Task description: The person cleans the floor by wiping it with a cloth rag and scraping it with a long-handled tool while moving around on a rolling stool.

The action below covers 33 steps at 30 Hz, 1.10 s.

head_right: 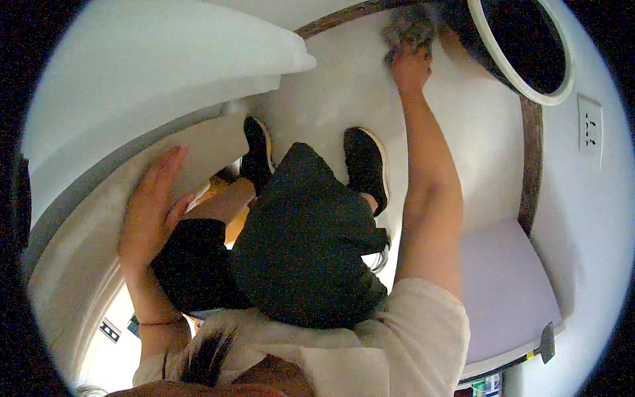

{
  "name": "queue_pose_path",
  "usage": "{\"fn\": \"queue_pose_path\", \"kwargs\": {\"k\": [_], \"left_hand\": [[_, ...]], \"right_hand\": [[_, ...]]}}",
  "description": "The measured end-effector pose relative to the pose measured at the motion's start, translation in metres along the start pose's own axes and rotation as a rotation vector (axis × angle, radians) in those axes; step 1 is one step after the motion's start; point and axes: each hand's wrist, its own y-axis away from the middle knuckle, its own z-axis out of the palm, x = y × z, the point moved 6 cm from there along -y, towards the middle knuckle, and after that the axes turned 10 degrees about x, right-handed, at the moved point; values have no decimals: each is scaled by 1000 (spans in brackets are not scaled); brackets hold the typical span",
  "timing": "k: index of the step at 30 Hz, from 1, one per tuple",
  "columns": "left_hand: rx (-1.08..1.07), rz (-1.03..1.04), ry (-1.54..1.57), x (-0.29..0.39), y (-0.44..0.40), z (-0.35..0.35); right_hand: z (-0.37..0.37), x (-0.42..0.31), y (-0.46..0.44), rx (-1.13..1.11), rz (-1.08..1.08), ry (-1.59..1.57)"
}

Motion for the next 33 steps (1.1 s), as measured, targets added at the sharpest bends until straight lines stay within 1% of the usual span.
{"fn": "queue_pose_path", "kwargs": {"k": [1, 2, 4, 5, 7, 8, 9, 10, 11, 12, 15, 17, 18, 20, 22, 23, 24, 25, 28, 29, 31, 32, 33], "left_hand": [[8, -9, 18, 5, -2, -4], [17, -19, 35, 8, -3, -6], [9, 17, 31, 13, -2, -8], [0, 30, 26, 15, -1, -9], [33, 70, -29, 22, -1, -12], [40, 91, -51, 25, 0, -14], [18, 81, -65, 27, 3, -15], [12, 78, -76, 29, 2, -15], [0, 78, -83, 31, 3, -13], [-9, 98, -73, 34, 1, -10], [-14, 130, -56, 30, 1, -9], [-7, 99, -21, 22, 5, -8], [-4, 90, -28, 19, 7, -8], [14, 77, -42, 12, 8, -8], [-29, -5, -8, 0, 14, -6], [-53, -44, 5, -4, 17, -6], [-47, -57, 22, -4, 19, -7], [-42, -67, 41, -2, 18, -10], [-41, -54, 47, -1, 15, -10], [-38, -52, 41, -1, 15, -9], [-35, -55, 33, 0, 15, -7], [-39, -62, 29, 1, 16, -6], [-34, -42, 23, 4, 17, -7]], "right_hand": [[21, 11, -25, 107, 48, -93], [47, 12, -47, 158, 163, -497], [43, -11, -67, 236, 437, -932], [35, -28, -71, 275, 539, -1114], [19, -62, -73, 316, 667, -1397], [17, -79, -68, 315, 715, -1502], [17, -100, -57, 294, 741, -1540], [34, -101, -56, 361, 576, -1430], [28, -127, -33, 359, 478, -1118], [38, -160, -7, 284, 391, -989], [61, -232, 60, -170, 222, -1048], [65, -240, 65, -286, 197, -1128], [68, -234, 58, -291, 205, -1161], [64, -196, 25, -109, 300, -1189], [55, -144, -18, 167, 410, -1199], [50, -116, -38, 332, 436, -1182], [45, -96, -54, 499, 408, -1145], [15, -86, -61, 314, 675, -1581], [-10, -94, -61, 399, 548, -1139], [-1, -113, -52, 445, 446, -975], [81, -156, -15, 308, 533, -903], [86, -186, 7, 215, 485, -902], [79, -218, 31, 73, 398, -956]]}}
